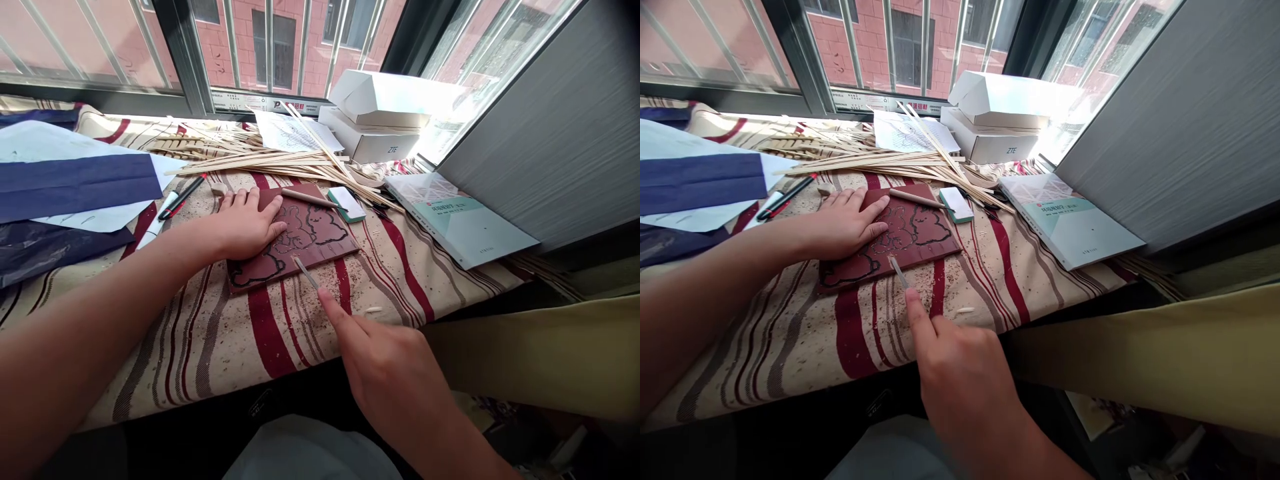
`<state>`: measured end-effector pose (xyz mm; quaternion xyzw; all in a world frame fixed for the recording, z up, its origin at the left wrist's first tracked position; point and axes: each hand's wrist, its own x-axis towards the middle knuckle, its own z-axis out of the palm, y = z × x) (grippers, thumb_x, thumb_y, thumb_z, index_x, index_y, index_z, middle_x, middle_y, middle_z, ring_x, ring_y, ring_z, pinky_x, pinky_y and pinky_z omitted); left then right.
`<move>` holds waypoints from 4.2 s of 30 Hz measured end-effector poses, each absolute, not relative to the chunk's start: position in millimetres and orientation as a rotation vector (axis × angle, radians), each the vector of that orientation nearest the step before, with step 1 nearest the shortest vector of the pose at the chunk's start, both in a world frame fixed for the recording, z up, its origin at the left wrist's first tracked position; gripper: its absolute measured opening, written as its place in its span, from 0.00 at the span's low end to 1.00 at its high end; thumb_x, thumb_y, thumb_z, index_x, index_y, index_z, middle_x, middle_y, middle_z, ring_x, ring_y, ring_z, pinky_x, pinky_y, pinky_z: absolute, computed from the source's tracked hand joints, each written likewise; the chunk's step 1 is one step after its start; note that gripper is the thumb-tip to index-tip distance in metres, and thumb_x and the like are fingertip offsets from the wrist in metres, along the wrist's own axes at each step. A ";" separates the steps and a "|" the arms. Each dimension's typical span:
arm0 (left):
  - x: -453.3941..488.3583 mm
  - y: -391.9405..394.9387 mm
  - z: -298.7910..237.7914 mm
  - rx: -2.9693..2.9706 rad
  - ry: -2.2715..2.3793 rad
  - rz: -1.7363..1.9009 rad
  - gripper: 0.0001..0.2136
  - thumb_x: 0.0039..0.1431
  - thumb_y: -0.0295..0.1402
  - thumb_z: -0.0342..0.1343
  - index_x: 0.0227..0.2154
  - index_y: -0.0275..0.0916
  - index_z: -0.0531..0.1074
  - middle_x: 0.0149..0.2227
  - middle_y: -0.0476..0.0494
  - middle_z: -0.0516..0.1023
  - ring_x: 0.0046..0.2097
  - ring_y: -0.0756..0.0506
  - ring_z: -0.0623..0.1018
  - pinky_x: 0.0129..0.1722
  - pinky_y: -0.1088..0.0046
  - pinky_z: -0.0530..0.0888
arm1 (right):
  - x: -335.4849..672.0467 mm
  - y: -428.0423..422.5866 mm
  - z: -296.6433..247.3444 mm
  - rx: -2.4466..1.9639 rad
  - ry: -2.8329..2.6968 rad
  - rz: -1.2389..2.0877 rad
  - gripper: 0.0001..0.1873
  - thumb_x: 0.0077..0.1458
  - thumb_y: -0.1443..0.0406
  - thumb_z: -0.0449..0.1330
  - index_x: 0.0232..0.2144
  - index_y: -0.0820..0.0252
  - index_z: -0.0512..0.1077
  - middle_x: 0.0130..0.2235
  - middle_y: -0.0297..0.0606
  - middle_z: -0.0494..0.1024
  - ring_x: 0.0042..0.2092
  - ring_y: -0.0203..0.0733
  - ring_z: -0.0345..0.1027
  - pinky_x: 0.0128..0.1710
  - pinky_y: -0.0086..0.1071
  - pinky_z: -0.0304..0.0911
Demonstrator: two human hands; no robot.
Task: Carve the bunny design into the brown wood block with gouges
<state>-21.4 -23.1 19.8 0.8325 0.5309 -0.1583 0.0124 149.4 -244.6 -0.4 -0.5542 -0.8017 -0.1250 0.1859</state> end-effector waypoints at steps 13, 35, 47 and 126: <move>-20.5 -22.5 20.1 2.556 1.660 -0.459 0.34 0.81 0.52 0.32 0.82 0.45 0.37 0.82 0.26 0.38 0.83 0.25 0.45 0.81 0.45 0.47 | 146.2 -244.3 -1.0 -1.539 -2.262 -0.406 0.32 0.58 0.81 0.50 0.60 0.76 0.81 0.21 0.32 0.73 0.17 0.39 0.66 0.17 0.39 0.52; -23.2 -22.9 20.8 2.585 1.635 -0.468 0.35 0.80 0.52 0.31 0.82 0.44 0.38 0.82 0.24 0.39 0.82 0.23 0.47 0.81 0.45 0.48 | 147.6 -245.9 -1.5 -1.543 -2.283 -0.375 0.31 0.59 0.80 0.50 0.59 0.75 0.81 0.21 0.32 0.73 0.17 0.39 0.65 0.18 0.39 0.53; -21.8 -25.0 22.6 2.556 1.653 -0.483 0.35 0.80 0.52 0.31 0.82 0.44 0.37 0.82 0.24 0.37 0.82 0.23 0.46 0.81 0.46 0.46 | 145.4 -245.6 -3.1 -1.570 -2.252 -0.455 0.32 0.59 0.81 0.50 0.60 0.73 0.81 0.21 0.32 0.72 0.17 0.39 0.66 0.18 0.39 0.51; -22.8 -24.4 21.2 2.594 1.649 -0.502 0.34 0.81 0.53 0.30 0.82 0.47 0.36 0.82 0.25 0.39 0.82 0.24 0.47 0.81 0.46 0.48 | 148.4 -251.5 14.7 -1.583 -2.339 -0.405 0.35 0.53 0.82 0.50 0.59 0.73 0.82 0.20 0.32 0.73 0.17 0.38 0.66 0.18 0.38 0.51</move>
